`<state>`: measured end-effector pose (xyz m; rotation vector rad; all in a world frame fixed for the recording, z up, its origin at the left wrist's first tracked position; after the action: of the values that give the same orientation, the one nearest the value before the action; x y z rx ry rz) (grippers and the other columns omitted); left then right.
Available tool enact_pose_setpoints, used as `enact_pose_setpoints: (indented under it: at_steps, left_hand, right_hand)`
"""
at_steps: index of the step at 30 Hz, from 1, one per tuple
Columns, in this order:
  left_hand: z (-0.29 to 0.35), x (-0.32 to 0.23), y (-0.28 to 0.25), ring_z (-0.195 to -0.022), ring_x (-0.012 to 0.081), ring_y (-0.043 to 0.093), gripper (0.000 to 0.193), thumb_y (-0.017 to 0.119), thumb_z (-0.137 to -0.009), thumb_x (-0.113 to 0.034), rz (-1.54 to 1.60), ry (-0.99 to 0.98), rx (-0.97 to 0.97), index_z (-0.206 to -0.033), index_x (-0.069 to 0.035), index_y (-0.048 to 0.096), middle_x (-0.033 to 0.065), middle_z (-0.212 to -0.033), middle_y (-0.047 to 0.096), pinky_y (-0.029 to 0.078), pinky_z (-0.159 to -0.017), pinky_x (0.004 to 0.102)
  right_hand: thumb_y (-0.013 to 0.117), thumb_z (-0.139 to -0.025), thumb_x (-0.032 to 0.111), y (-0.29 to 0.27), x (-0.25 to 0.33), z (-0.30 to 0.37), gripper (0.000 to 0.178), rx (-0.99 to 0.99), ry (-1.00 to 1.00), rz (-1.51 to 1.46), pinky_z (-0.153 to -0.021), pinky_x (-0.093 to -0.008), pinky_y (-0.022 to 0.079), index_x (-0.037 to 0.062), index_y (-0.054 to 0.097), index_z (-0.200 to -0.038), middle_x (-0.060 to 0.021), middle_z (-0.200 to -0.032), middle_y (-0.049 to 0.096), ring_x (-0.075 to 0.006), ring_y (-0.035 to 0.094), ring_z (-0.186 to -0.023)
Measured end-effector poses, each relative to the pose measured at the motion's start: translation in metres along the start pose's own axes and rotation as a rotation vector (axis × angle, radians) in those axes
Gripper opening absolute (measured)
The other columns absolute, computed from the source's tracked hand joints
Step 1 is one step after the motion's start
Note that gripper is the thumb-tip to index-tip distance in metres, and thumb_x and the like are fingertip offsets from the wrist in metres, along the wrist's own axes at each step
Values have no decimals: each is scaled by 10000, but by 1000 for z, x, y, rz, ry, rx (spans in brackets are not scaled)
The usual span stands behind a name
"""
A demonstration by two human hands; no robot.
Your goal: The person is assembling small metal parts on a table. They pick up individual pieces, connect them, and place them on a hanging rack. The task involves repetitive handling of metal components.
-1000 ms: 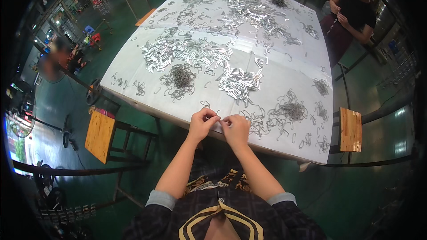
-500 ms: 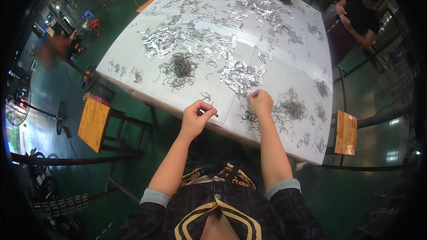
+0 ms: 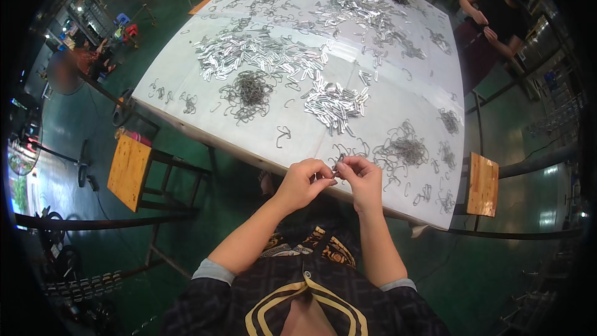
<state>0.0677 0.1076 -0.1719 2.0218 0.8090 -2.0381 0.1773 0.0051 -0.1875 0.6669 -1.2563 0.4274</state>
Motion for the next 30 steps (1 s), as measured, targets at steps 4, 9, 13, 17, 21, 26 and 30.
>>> enact_pose_setpoints:
  at_steps: [4, 9, 13, 17, 21, 26, 30]
  left_hand:
    - [7, 6, 5, -759, 112, 622, 75, 701, -789, -14, 36, 17, -10, -835, -10, 643, 53, -848, 669, 483, -681, 252]
    - [9, 5, 5, -787, 137, 640, 79, 702, -782, -3, 20, 70, -42, -833, -7, 642, 73, -859, 664, 496, -701, 267]
    - [6, 8, 5, -773, 140, 637, 90, 709, -777, -12, 56, 37, -55, -842, -8, 647, 78, -855, 661, 496, -702, 271]
    - [3, 5, 8, -746, 133, 625, 90, 709, -782, -25, 13, 30, -7, -847, -8, 648, 77, -848, 661, 493, -686, 264]
    - [2, 12, 12, -737, 130, 619, 110, 711, -782, -35, -13, 32, 22, -875, -9, 657, 73, -841, 664, 493, -678, 261]
    - [-14, 23, -12, -743, 135, 624, 288, 751, -765, -124, 9, 41, -42, -1028, -29, 686, 84, -911, 694, 488, -650, 259]
    - [-26, 57, -85, -780, 310, 626, 120, 695, -776, -107, -501, -59, -462, -856, -24, 661, 145, -836, 644, 503, -710, 398]
  right_hand:
    - [697, -836, 54, -2, -4, 8, 121, -9, -62, 100, -672, -240, 494, -47, 655, -888, -66, -793, 669, -113, 631, -732]
    - [662, -856, 3, -4, -4, 12, 73, -34, -101, 120, -699, -231, 509, -36, 632, -909, -50, -821, 647, -114, 626, -741]
    - [654, -862, 4, -5, -2, 14, 67, -17, -76, 79, -693, -233, 501, -35, 629, -911, -46, -821, 645, -109, 621, -747]
    - [674, -851, 43, -10, 0, 17, 105, -46, -108, 149, -692, -246, 492, -49, 638, -887, -62, -799, 664, -114, 627, -737]
    - [670, -840, 32, -16, -1, 20, 96, -80, -184, 299, -697, -254, 492, -44, 639, -888, -71, -795, 657, -128, 629, -734]
    - [666, -825, 14, -21, 9, 19, 92, -147, -327, 364, -707, -268, 497, -43, 633, -890, -92, -815, 631, -162, 629, -738]
    - [665, -822, 4, -30, 27, 15, 81, -197, -417, 434, -714, -270, 503, -37, 623, -877, -92, -836, 630, -163, 627, -743]
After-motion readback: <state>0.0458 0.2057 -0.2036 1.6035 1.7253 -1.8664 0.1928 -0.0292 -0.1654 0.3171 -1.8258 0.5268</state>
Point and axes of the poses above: each hand's wrist, its own z-axis away from the middle knuckle, its own y-axis out of the palm, x = y × z, the point moved 7 cm from there along -z, towards the middle knuckle
